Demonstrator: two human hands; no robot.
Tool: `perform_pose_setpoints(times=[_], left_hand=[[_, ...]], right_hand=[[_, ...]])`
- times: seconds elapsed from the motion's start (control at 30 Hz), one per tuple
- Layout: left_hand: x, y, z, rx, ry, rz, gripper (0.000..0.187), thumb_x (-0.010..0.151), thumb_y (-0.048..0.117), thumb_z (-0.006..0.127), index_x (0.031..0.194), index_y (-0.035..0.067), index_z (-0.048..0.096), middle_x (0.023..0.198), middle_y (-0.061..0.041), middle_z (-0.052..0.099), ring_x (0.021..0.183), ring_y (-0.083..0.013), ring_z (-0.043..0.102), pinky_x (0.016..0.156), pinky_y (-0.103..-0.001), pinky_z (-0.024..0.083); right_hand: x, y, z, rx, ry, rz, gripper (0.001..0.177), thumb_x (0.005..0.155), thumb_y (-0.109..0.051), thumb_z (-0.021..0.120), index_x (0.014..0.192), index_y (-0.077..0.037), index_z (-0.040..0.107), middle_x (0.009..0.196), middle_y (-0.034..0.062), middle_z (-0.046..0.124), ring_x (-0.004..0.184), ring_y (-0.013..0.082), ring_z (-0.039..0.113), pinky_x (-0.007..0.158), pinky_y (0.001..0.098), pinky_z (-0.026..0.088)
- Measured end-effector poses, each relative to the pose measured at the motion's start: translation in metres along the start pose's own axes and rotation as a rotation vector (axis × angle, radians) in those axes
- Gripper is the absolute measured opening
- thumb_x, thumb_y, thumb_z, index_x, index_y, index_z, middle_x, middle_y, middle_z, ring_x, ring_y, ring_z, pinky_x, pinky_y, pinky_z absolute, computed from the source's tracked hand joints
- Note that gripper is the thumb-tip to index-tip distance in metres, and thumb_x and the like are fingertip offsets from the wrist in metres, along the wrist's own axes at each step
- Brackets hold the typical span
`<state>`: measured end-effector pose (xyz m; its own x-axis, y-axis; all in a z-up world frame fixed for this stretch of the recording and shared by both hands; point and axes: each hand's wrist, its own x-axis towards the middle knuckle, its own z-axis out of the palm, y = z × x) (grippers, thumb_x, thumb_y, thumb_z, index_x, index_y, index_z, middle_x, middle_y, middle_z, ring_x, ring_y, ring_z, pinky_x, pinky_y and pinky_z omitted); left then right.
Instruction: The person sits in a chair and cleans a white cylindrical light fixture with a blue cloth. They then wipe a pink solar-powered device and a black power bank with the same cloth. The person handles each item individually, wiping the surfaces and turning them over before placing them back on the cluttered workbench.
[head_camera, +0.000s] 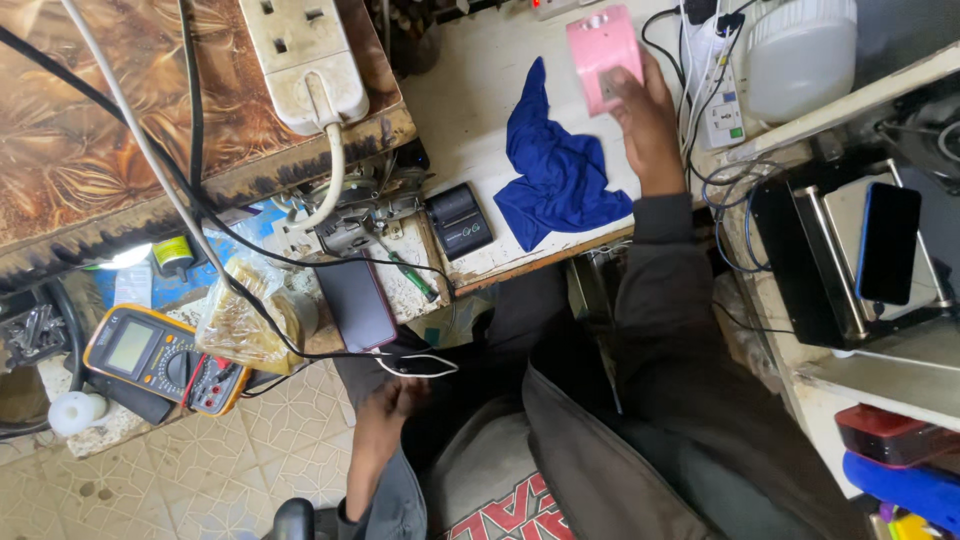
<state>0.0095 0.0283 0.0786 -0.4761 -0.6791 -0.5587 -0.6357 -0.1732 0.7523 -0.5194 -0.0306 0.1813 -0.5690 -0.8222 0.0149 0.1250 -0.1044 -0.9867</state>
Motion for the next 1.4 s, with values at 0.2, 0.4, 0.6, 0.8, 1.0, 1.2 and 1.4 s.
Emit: perform_pose_setpoints(times=[0.2,0.4,0.6,0.8,1.0,1.2,1.4], left_hand=[[-0.046,0.137,-0.037,0.369,-0.193,0.087,0.049,0.105,0.050,0.056,0.071,0.016,0.049,0.063,0.000,0.039,0.063,-0.0143,0.036,0.060,-0.038,0.036],[0.051,0.166,0.013,-0.939,-0.629,0.354,0.122,0.087,0.082,0.055,0.164,0.010,-0.004,0.161,-0.044,0.010,0.141,-0.0667,0.024,0.102,-0.082,0.028],[0.132,0.137,0.062,-1.524,-0.501,0.365,0.052,0.101,0.044,0.058,0.136,0.005,0.061,0.126,-0.027,0.069,0.114,-0.0423,0.069,0.102,-0.060,0.054],[0.108,0.161,0.051,-1.765,-0.712,0.266,0.068,0.103,0.042,0.061,0.150,-0.004,0.048,0.145,-0.024,0.059,0.136,-0.0365,0.056,0.121,-0.051,0.039],[0.091,0.185,0.043,-1.659,-0.503,0.435,0.067,0.103,0.036,0.066,0.150,-0.006,0.048,0.134,-0.022,0.067,0.123,-0.0314,0.066,0.109,-0.043,0.052],[0.102,0.213,0.063,-1.495,-0.354,0.418,0.047,0.101,0.033,0.073,0.135,0.004,0.058,0.130,-0.011,0.067,0.118,-0.0211,0.065,0.105,-0.036,0.052],[0.074,0.235,0.072,-1.259,-0.498,0.229,0.072,0.088,0.038,0.079,0.142,-0.001,0.052,0.124,-0.023,0.071,0.106,-0.0302,0.073,0.090,-0.041,0.062]], right_hand=[[-0.087,0.012,0.022,0.411,-0.309,-0.041,0.090,0.092,-0.062,0.078,0.155,-0.011,0.041,0.154,0.0119,0.048,0.150,0.0335,0.042,0.121,0.0564,0.049],[-0.160,0.012,0.075,0.223,-0.409,-0.068,0.130,0.069,-0.058,0.087,0.164,-0.001,0.019,0.158,0.0173,0.045,0.147,0.0288,0.042,0.125,0.0513,0.032],[-0.176,0.025,0.075,-0.073,-0.586,-0.061,0.147,0.052,-0.057,0.097,0.165,-0.005,0.019,0.170,0.0148,0.026,0.158,0.0271,0.017,0.130,0.0438,0.007],[-0.070,0.031,0.049,-0.999,-0.170,-0.151,0.083,0.105,-0.054,0.075,0.166,-0.024,0.029,0.171,0.0119,0.002,0.157,0.0467,0.004,0.121,0.0735,0.024],[-0.061,0.071,0.044,-0.365,0.267,0.028,0.050,0.086,-0.048,0.083,0.121,-0.020,0.061,0.119,0.0053,0.068,0.105,0.0237,0.069,0.094,0.0421,0.061],[-0.164,0.048,0.040,0.142,-0.242,0.181,0.067,0.081,-0.027,0.084,0.139,-0.009,0.056,0.132,0.0065,0.066,0.116,0.0207,0.065,0.108,0.0365,0.054],[-0.152,-0.006,0.097,-0.246,-0.079,-0.226,0.026,0.105,-0.028,0.064,0.123,-0.010,0.062,0.113,0.0058,0.068,0.110,0.0242,0.068,0.105,0.0404,0.055]])
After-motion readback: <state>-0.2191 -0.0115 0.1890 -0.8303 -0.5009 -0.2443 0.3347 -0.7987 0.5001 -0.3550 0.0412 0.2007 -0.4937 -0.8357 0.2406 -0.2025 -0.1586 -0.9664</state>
